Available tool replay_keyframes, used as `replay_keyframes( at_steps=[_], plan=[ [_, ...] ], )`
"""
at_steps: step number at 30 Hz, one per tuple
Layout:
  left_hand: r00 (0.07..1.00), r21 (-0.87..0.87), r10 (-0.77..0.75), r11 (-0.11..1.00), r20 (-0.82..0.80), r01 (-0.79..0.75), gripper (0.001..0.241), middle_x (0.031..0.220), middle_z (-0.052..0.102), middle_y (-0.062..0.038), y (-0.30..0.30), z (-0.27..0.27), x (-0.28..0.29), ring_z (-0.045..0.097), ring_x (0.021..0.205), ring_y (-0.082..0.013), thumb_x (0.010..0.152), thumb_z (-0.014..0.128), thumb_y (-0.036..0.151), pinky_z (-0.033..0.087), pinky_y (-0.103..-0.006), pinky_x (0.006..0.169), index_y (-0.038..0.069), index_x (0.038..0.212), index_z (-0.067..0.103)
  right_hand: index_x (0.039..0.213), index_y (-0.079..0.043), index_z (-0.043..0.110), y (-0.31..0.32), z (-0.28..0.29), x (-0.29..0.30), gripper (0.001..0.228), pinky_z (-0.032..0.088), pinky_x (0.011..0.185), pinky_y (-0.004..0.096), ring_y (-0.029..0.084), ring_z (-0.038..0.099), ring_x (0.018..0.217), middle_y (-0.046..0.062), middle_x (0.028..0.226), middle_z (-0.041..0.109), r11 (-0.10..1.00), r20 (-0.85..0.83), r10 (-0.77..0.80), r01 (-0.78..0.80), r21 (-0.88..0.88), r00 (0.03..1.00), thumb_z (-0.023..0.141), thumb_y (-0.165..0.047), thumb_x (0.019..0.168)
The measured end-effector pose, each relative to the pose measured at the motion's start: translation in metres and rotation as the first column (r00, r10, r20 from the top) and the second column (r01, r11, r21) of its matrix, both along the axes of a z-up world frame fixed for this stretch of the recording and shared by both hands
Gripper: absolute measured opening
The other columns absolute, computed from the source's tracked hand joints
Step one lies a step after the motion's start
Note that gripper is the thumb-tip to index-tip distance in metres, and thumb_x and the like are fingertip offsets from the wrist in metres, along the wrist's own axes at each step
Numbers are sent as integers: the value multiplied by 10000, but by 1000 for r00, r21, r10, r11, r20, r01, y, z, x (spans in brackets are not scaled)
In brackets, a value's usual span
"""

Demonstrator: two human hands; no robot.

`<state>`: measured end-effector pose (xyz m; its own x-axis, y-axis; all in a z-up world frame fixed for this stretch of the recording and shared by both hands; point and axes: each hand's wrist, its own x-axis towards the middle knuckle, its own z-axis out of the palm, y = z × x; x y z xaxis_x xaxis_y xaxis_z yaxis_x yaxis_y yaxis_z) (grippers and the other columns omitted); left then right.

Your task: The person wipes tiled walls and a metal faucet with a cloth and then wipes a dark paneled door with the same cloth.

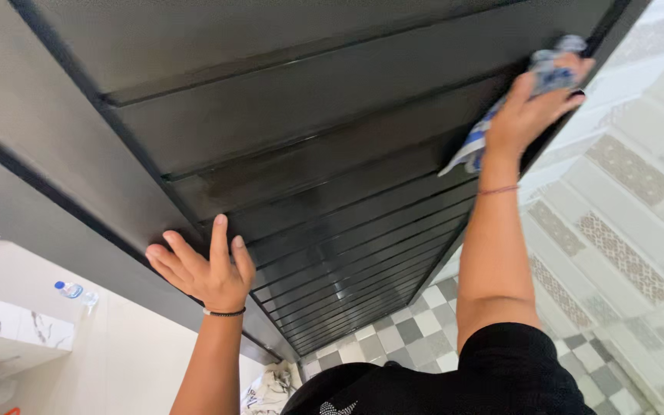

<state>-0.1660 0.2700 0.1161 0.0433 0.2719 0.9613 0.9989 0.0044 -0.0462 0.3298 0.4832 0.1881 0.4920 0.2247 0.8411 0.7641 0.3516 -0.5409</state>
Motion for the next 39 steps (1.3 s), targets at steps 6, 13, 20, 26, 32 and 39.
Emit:
replay_keyframes(
  at_steps=[6,13,20,26,32,39],
  plan=[
    [999,32,-7,999,-41,8,388,1713,133,-256,-2,7,5,29,1601,-472,1065,644,353,157,-643,1290,160,1375,775,1651,12,218,-9,4,-36,673,-76,1321,554,288,165,1628,180,1760,241,999,-50,-15,17,49,999,468,-364,1152],
    [999,33,-43,998,-12,43,424,1695,187,-267,1,-4,-3,82,1586,-486,1046,669,334,179,-659,1275,102,1400,706,1567,-106,386,-127,10,-258,724,-177,1189,710,372,4,1619,164,1685,169,932,442,296,-358,62,847,614,-525,1023],
    [992,-54,-67,996,112,73,551,1632,333,-304,2,-12,-4,175,1564,-537,994,692,316,214,-707,1257,-53,1381,558,1545,-260,559,-144,11,-300,569,-163,1194,776,316,82,1616,90,1659,335,932,820,221,-361,-19,528,661,-512,1045],
    [999,21,-32,999,-7,32,472,1544,420,-313,-3,9,6,143,1527,-526,982,646,347,252,-657,1188,69,1358,709,1655,-24,230,-85,9,-155,867,-142,1220,662,391,-18,1630,163,1749,101,952,427,280,-305,-10,860,516,-619,1094],
    [998,30,15,999,-69,-13,476,1603,441,-172,1,4,2,111,1541,-541,1004,630,333,283,-643,1183,79,1395,728,1693,-84,164,-38,27,-104,649,-65,1291,542,311,-6,1614,155,1771,55,982,-42,189,-190,-18,981,410,-429,1201],
    [998,39,19,999,-58,-16,491,1633,383,-173,1,3,3,138,1531,-549,1008,614,358,298,-654,1166,111,1419,717,1641,-160,341,-125,87,-253,768,-121,1237,668,348,6,1594,117,1721,164,942,615,270,-335,-10,741,614,-590,1068]
  ],
)
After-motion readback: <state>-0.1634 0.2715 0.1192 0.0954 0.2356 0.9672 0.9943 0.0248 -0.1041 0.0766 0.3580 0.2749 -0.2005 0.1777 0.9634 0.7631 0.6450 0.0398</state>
